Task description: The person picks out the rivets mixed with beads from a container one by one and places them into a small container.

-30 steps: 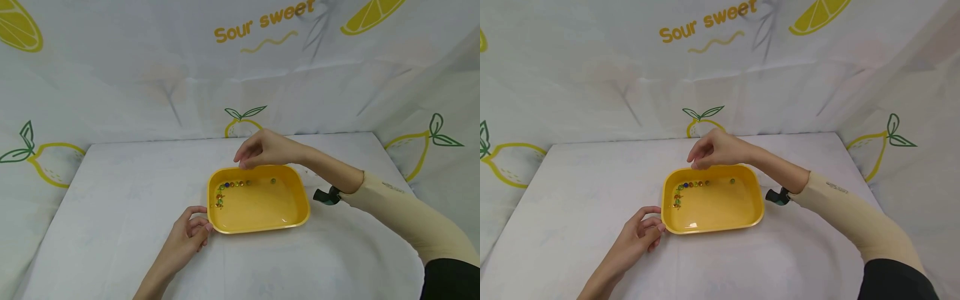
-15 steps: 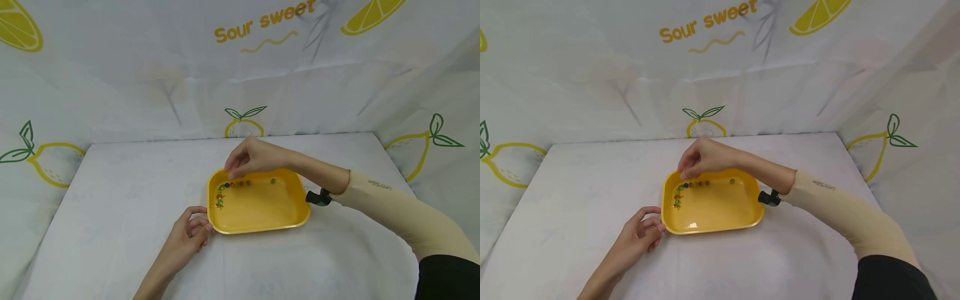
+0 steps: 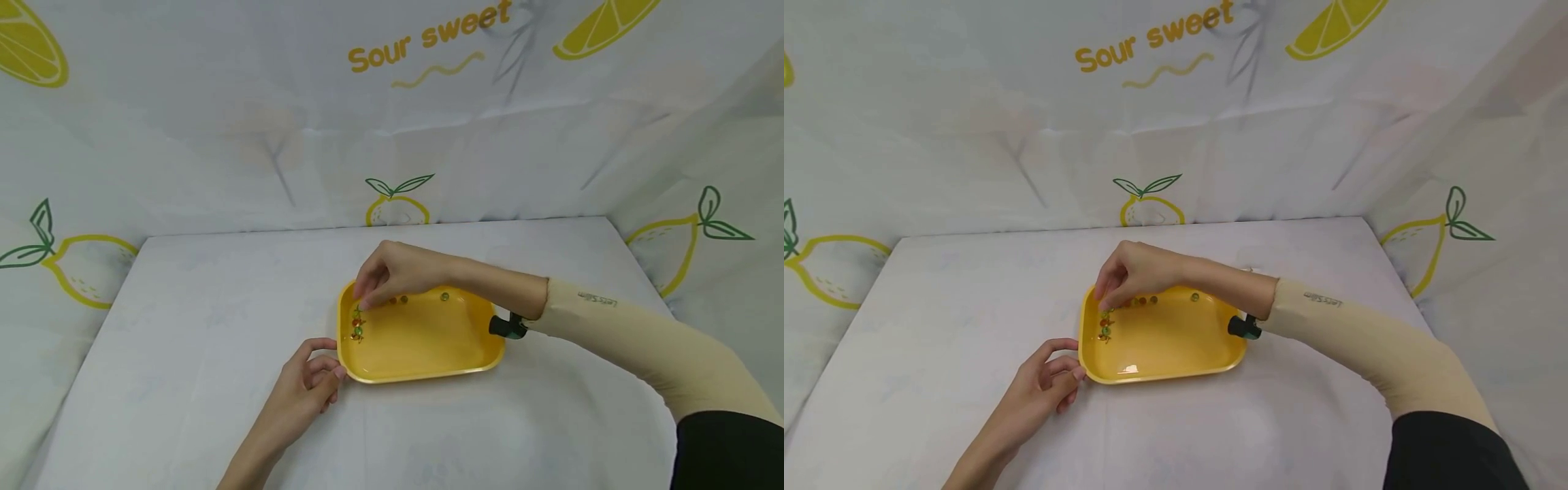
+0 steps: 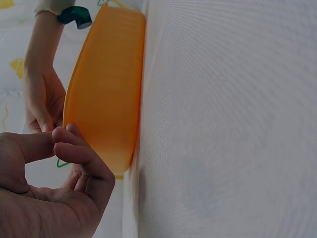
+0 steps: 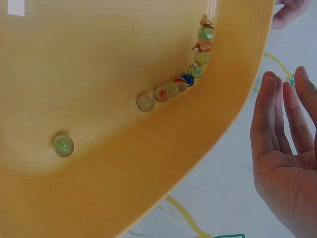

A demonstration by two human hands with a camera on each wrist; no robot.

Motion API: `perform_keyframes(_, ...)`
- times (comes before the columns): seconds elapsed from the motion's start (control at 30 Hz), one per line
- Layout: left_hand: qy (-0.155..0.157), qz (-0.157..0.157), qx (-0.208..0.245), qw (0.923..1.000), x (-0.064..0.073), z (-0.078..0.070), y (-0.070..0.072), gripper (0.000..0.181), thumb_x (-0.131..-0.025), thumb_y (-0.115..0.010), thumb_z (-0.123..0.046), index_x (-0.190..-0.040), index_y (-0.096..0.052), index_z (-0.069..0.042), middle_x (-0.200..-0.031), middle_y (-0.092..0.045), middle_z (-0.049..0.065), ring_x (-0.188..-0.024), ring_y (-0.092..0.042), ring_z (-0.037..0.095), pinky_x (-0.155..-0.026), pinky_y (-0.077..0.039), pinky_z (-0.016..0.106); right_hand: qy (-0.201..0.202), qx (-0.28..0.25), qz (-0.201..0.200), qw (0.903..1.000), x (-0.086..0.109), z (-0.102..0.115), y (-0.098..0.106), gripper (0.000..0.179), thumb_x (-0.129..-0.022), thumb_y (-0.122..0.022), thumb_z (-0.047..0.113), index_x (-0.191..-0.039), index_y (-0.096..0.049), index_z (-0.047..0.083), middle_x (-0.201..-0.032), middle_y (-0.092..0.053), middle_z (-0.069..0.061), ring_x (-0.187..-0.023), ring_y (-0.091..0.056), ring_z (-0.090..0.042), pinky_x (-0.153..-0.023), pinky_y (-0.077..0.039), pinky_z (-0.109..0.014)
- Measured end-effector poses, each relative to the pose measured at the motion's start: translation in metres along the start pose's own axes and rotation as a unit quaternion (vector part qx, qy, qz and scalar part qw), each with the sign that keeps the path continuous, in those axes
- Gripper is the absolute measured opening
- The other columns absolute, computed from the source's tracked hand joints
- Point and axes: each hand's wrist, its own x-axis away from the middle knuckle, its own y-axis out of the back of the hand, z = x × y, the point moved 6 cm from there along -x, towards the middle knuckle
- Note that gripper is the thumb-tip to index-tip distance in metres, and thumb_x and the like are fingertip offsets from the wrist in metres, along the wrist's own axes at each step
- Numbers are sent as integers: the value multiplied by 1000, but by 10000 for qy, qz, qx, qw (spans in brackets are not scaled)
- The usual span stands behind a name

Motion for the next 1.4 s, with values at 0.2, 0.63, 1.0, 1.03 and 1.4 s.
perform_keyframes(0.2, -25, 12, -23, 10000, 0, 0, 0, 46, -105, -70, -13, -146, -49, -12, -102, -71, 11, -69, -56, 12, -57, -45, 21, 6, -13, 233, 9997, -7, 2, -11, 21, -95, -85, 14, -112, -82, 2, -94, -84, -3, -80, -72, -6, -73, -59, -22)
perform_keyframes(0.63, -121, 61, 13, 9999, 2, 1, 0, 46, -105, -71, -14, -145, -50, -11, -102, -71, 11, -68, -56, 12, -57, -45, 20, -79, 217, 596, 9980, -20, -1, -35, 15, -93, -86, 12, -106, -82, 5, -91, -84, -4, -77, -69, -2, -76, -58, -18)
perform_keyframes(1.0, -80, 121, -1, 9999, 2, 1, 0, 47, -105, -70, -15, -147, -48, -11, -104, -71, 11, -69, -56, 11, -58, -44, 20, -399, 271, 704, 9964, -24, -10, -43, 12, -94, -85, 12, -104, -81, 7, -91, -81, -2, -77, -67, -2, -75, -56, -16)
perform_keyframes(1.03, -78, 121, -9, 9999, 2, 1, 0, 47, -105, -70, -15, -147, -48, -11, -104, -71, 11, -69, -56, 11, -58, -45, 20, -412, 281, 712, 9962, -24, -11, -43, 11, -94, -85, 12, -104, -81, 7, -91, -81, -1, -77, -67, -2, -75, -56, -16)
perform_keyframes(1.4, -44, 40, -6, 10000, 2, -2, -1, 44, -105, -70, -14, -145, -50, -13, -101, -70, 10, -69, -56, 12, -58, -44, 20, -545, 304, 701, 9956, -26, -16, -47, 12, -95, -83, 9, -105, -81, 3, -93, -82, -4, -76, -68, -3, -75, -59, -17)
